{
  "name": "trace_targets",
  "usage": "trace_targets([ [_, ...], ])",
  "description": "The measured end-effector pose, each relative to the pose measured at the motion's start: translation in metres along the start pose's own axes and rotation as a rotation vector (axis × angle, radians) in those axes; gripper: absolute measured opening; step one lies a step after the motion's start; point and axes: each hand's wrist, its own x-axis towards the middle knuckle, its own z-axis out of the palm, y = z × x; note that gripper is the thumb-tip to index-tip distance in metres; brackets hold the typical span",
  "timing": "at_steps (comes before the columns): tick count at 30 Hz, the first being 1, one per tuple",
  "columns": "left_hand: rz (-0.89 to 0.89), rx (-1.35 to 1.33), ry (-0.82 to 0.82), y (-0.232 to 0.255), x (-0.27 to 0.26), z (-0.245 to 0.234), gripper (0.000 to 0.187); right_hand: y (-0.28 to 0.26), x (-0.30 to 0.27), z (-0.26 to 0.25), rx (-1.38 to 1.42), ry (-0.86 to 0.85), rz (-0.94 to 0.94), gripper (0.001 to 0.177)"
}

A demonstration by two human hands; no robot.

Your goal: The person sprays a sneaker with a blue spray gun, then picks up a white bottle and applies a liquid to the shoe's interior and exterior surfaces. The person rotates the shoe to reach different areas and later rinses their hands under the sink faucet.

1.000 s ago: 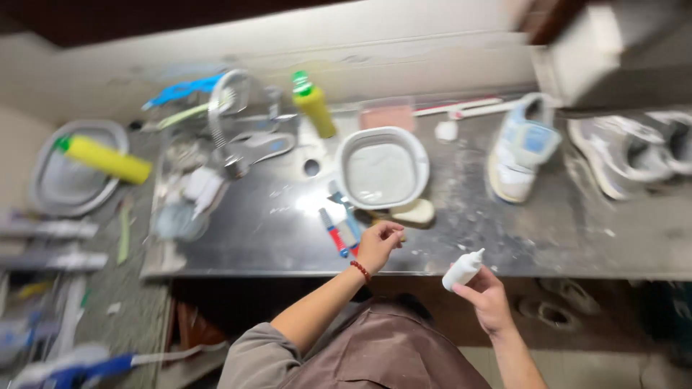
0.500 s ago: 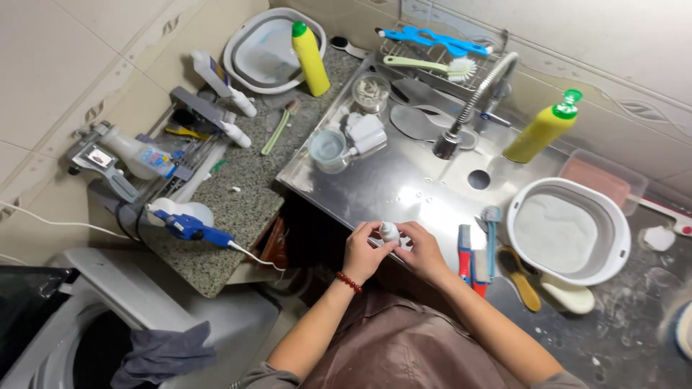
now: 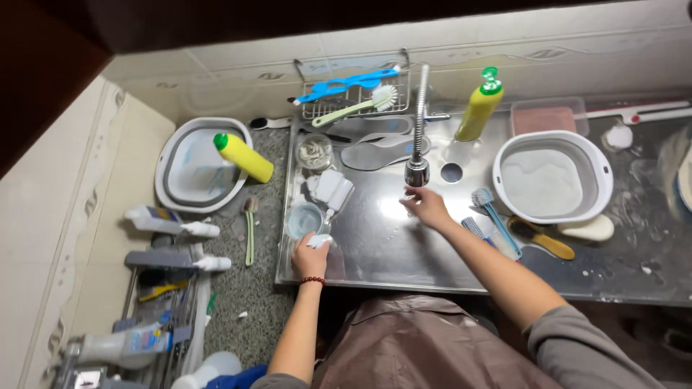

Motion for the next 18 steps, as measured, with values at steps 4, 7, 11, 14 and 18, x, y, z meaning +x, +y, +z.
trace_targets([
  [4, -0.112, 0.040, -0.100, 0.023, -0.003, -0.010, 0.047, 0.024, 0.086, -0.054, 0.503, 0.102, 0.180, 0.062],
  [7, -0.070, 0.041, -0.032, 0.010, -0.004, 0.004, 0.055, 0.004, 0.128, -0.078, 0.728, 0.132, 0.291, 0.080],
  [11, -0.101, -0.086, -0.029, 0.007, -0.009, -0.001, 0.065, 0.005, 0.163, -0.072, 0.952, 0.209, 0.329, 0.088],
  [14, -0.122, -0.147, -0.046, 0.012, -0.024, -0.009, 0.068, 0.002, 0.164, -0.065, 1.020, 0.285, 0.278, 0.088],
  [18, -0.352, -0.512, -0.111, -0.001, -0.061, 0.025, 0.030, 0.005, 0.168, -0.046, 0.839, 0.269, 0.095, 0.076],
])
